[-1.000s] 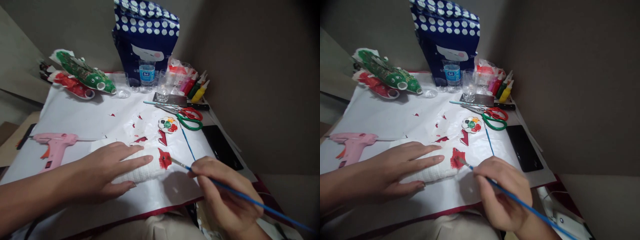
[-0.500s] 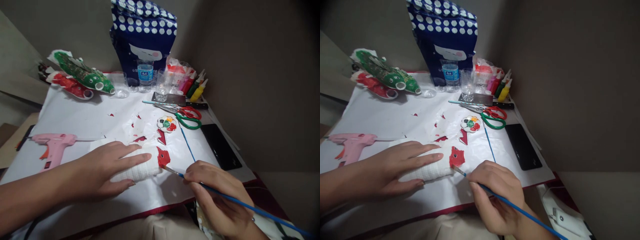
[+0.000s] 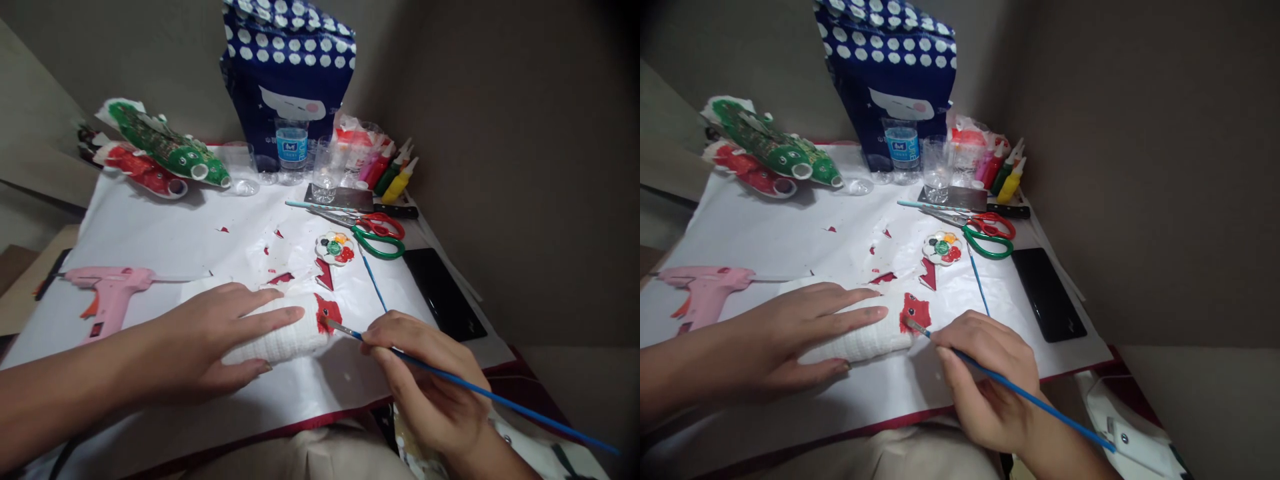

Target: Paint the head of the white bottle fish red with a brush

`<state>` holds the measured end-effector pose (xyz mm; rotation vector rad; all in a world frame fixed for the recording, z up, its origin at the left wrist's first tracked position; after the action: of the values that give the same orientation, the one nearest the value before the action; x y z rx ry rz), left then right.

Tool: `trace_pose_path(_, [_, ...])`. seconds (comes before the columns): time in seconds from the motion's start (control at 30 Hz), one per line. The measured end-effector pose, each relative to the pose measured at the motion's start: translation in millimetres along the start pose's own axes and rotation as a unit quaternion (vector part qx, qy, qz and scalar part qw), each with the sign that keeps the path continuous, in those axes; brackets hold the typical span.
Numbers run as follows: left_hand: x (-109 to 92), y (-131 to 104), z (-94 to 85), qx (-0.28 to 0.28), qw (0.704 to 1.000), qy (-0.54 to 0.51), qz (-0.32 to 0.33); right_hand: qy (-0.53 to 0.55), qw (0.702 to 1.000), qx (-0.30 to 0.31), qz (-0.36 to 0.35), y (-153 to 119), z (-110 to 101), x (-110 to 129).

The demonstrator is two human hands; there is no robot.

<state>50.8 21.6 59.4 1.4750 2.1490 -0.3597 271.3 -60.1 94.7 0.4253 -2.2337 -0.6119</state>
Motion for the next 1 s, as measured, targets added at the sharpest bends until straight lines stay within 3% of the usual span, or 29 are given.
trace_pose_path(0.6, [-1.3,0.3,1.8,-0.02,1.0,-0.003,-0.008,0.015,1.0,-0.015,0.005,-1.7,1.5,-4.9])
trace_pose_path(0.83, [0.1,-0.3,2.6,-0.015,1.0,-0.008,-0.009,0.035,0.999,0.032,-0.005,-1.5,2.5,-5.0])
trace_pose_path(1.0, [-1.4,0.3,1.6,-0.013,1.0,-0.01,-0.012,0.049,0.998,-0.008,-0.031,1.3,-1.7,1.0])
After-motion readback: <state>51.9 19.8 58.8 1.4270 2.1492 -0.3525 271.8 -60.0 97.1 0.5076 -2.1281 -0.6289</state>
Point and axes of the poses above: each hand's wrist, its own y-axis towards the middle knuckle, its own z-axis out of the palm, x = y × z, the point moved 7 cm from there along y, towards the middle knuckle, and after that the axes turned 12 degrees about -y, right-handed, at the moved point
